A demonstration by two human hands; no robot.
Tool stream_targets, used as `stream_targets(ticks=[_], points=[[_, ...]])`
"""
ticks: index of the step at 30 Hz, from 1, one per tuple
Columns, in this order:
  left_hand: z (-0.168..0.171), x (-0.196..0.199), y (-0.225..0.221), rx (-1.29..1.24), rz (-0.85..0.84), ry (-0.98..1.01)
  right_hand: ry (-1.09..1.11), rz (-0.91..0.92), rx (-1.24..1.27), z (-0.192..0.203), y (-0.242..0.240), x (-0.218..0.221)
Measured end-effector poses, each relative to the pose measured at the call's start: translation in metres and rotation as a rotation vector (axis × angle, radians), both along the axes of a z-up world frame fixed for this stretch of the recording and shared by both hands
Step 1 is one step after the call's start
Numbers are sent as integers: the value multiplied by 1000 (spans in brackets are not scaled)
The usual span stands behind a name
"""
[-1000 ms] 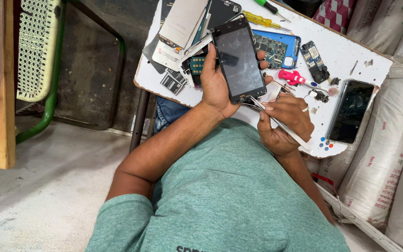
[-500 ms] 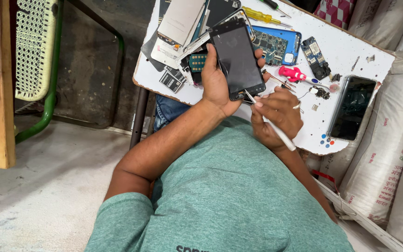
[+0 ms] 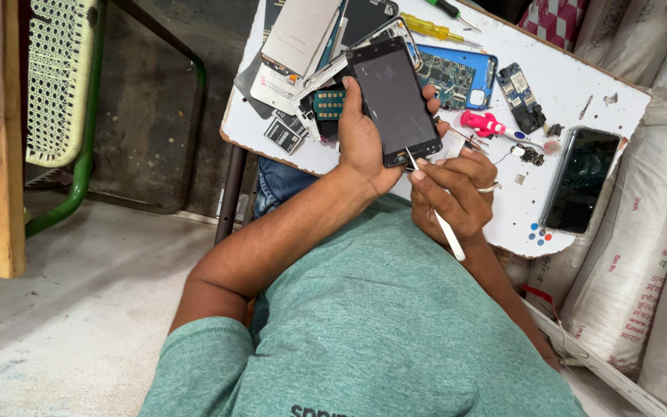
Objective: The person holds a smartphone and uses a metal prying tool to work on the device's edge and screen area. They manipulate the phone with both hands while seated at a cluttered workbench.
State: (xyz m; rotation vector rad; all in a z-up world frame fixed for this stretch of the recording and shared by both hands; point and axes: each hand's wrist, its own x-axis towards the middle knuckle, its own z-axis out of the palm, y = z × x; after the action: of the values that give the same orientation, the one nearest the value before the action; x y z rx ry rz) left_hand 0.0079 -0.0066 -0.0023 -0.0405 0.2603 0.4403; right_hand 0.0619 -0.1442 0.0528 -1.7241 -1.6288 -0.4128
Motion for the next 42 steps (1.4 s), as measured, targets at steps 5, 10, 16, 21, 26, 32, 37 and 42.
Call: stream_targets(ticks=[5, 10, 16, 21, 26, 32, 37, 42], points=[[3, 1, 0, -28, 12, 52, -15, 16, 8, -3, 1, 2], [5, 0, 2, 18, 13, 90, 90, -7, 32, -10, 1, 5], [4, 1, 2, 116, 7, 86, 535, -54, 76, -15, -2, 6], [4, 4, 0, 137, -48, 167, 724, -91, 101, -8, 0, 7], [7, 9, -2, 152, -6, 220, 277, -45, 20, 13, 3, 6], [12, 17, -2, 80, -15, 237, 24, -44, 48, 17, 15, 5], [15, 19, -4, 117, -36, 230, 7, -89, 61, 11, 12, 7], [19, 22, -4, 71, -95, 250, -81, -69, 56, 11, 8, 12]])
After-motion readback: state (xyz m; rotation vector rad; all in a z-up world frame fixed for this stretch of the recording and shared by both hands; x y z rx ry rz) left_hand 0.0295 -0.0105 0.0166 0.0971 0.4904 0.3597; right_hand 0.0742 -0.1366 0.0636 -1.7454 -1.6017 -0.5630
